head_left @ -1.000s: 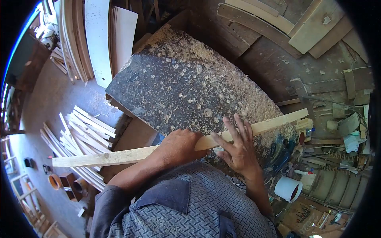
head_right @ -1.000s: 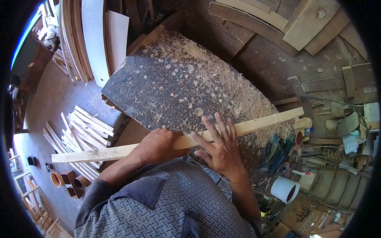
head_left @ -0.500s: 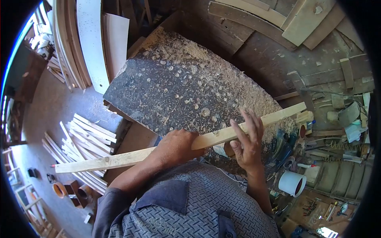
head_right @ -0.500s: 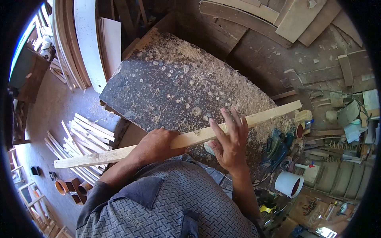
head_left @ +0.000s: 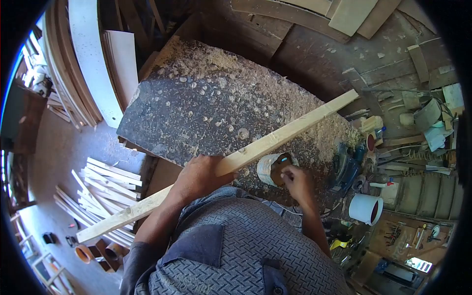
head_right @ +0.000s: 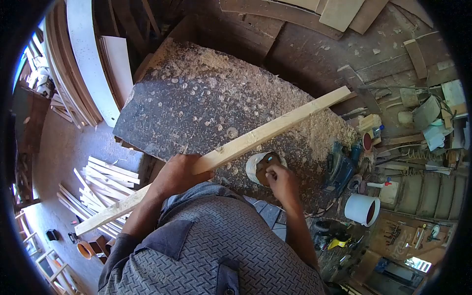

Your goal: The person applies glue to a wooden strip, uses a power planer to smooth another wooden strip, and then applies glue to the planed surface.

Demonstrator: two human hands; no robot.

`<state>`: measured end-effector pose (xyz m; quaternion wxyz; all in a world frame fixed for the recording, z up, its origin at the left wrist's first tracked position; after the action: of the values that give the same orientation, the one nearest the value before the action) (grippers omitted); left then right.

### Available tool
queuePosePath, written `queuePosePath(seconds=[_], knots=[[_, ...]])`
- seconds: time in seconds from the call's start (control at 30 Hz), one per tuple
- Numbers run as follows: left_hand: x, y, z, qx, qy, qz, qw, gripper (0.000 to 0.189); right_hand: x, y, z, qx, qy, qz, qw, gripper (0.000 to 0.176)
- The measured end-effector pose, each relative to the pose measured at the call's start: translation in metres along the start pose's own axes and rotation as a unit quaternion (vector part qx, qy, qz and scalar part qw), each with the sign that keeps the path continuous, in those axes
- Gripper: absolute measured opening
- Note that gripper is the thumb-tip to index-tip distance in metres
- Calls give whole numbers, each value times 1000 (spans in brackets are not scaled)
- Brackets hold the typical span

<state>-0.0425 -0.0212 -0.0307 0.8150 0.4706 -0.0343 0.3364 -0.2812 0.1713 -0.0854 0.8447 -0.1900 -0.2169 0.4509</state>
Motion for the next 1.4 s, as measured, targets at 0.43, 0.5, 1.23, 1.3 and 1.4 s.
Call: queuePosePath(seconds=[0.43,0.5,1.23,1.3,1.4], knots=[[0,4,-2,28,-44,16,999,49,-10,33,-56,97,-16,-27,995,18],[0,2,-5,20,-34,-11,999,46,-3,15,-33,64,-15,-25,998,19],[4,6,-13,40,-44,-3,998,45,20,-111,38,-394,-27,48,917,46],[4,4,-15,36,-46,0,998,45,19,-111,36,-359,-35,60,931,46],[6,8,-11,40,-40,-2,998,45,14,-118,38,-214,-14,123,969,33]])
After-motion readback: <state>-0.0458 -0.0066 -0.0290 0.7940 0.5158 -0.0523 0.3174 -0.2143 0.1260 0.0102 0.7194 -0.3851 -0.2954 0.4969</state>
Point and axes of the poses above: each hand's wrist, its own x-axis away from the middle knuckle, its own z-axis out of the back of the hand, y = z × x, the point moved 6 cm from there along -x, towards the middle knuckle, and after that the axes turned 3 degrees about -z, right-handed, at the moved point
